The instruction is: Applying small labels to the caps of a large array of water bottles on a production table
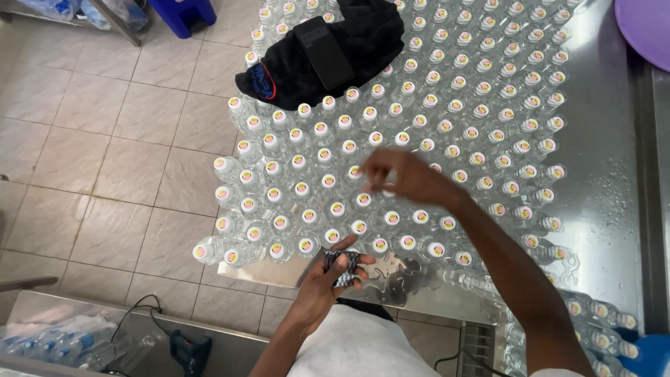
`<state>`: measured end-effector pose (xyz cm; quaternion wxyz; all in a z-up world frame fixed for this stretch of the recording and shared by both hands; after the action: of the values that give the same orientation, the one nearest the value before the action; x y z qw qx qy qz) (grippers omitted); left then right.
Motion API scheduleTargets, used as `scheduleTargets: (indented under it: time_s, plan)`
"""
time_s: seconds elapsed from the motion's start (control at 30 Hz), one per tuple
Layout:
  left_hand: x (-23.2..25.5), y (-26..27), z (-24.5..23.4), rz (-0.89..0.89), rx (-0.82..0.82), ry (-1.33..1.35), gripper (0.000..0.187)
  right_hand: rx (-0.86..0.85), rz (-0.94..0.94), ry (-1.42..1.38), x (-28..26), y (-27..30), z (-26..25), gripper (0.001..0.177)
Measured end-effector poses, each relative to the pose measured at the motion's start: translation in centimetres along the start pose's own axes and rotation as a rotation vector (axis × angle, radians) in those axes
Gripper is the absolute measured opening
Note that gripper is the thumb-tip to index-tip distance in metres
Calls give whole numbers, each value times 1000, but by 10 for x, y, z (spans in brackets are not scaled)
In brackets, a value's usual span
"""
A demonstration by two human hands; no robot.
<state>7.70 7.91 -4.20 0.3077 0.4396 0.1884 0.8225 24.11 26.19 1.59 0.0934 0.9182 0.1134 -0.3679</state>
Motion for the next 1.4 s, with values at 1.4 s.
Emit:
scheduleTargets:
  time_s: [1.4]
  plan:
    - [0, 35, -84, -30, 176, 89, 83, 569, -329, 169, 97, -127, 1, 23]
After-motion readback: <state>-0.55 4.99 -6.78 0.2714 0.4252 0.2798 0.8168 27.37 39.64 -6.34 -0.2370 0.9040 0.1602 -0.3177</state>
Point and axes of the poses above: each hand's wrist, its own y-axis away from the middle knuckle, its own z-axis out of the palm, x = y × z, the point moved 10 cm from there along -y, towards the middle knuckle, and after that the axes turned 9 degrees about x, right-handed, at the moved point
